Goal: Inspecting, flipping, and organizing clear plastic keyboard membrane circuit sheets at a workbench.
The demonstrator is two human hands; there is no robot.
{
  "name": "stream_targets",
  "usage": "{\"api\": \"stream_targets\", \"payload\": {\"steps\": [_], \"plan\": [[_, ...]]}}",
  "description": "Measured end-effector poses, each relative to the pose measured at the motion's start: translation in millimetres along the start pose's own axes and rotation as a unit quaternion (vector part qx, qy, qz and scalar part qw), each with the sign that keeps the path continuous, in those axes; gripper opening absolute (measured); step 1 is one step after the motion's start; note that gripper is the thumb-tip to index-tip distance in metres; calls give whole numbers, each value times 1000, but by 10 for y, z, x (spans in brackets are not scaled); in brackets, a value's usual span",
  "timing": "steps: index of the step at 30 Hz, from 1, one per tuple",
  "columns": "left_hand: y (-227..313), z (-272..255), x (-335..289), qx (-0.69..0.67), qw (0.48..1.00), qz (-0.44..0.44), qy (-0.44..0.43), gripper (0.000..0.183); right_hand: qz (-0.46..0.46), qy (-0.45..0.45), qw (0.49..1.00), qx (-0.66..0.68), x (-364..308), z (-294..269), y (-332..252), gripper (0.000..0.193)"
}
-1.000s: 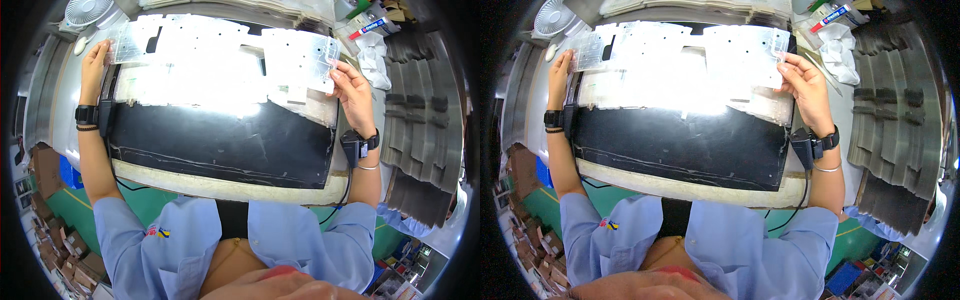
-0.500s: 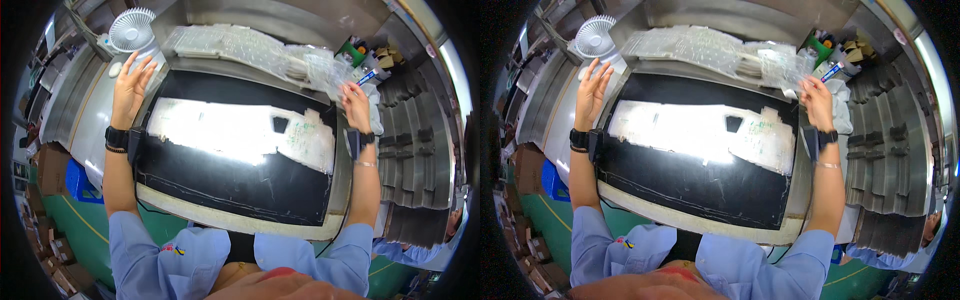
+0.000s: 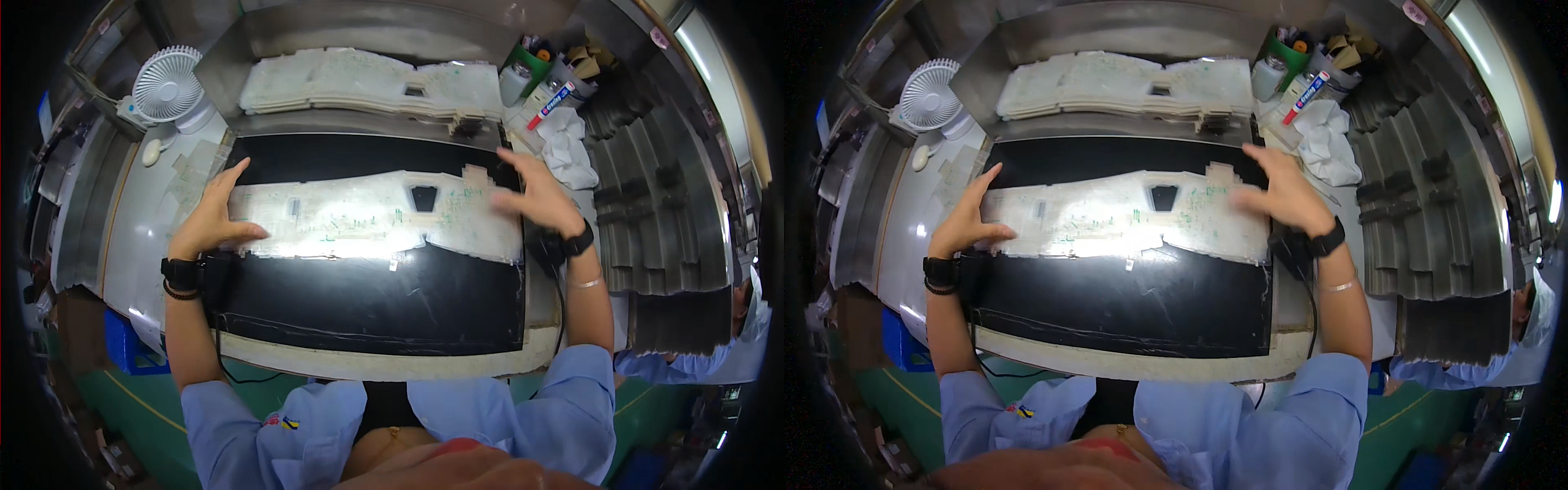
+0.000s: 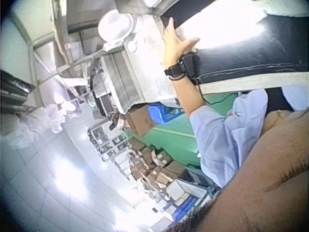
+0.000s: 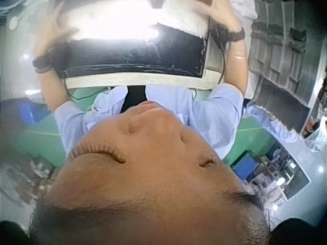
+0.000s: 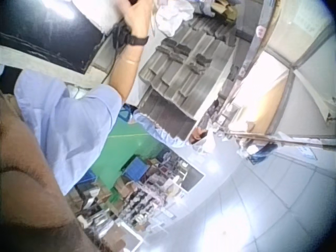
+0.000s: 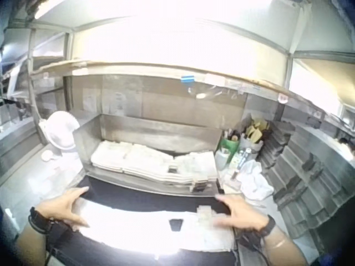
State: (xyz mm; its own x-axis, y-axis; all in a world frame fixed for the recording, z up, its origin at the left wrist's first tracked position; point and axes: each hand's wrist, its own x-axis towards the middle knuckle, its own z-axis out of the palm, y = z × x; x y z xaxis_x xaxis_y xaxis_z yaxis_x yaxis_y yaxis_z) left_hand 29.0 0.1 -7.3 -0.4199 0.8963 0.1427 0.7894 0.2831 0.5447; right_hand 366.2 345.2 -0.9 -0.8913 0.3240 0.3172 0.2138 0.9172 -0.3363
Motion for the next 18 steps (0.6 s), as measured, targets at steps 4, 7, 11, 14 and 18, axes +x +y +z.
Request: {"api": "stream_targets", "payload": {"steps": [4, 7, 11, 14, 18], "plan": [[-38, 28, 84, 45, 999, -19, -14, 63, -39, -4, 998, -49, -215, 60, -56, 42], [-40, 36, 148, -5, 999, -48, 10, 33, 106, 11, 967, 233, -276, 203, 183, 29], [-54, 48, 115, -116, 988, -88, 50, 14, 167, 20, 922, 347, -267, 218, 126, 21], [-92, 11, 135, -62, 994, -53, 70, 18, 150, 87, 923, 345, -255, 241, 121, 17], [-221, 54, 151, -38, 990, 3, 137, 19, 157, 96, 913, 364, -234, 248, 101, 21]]}}
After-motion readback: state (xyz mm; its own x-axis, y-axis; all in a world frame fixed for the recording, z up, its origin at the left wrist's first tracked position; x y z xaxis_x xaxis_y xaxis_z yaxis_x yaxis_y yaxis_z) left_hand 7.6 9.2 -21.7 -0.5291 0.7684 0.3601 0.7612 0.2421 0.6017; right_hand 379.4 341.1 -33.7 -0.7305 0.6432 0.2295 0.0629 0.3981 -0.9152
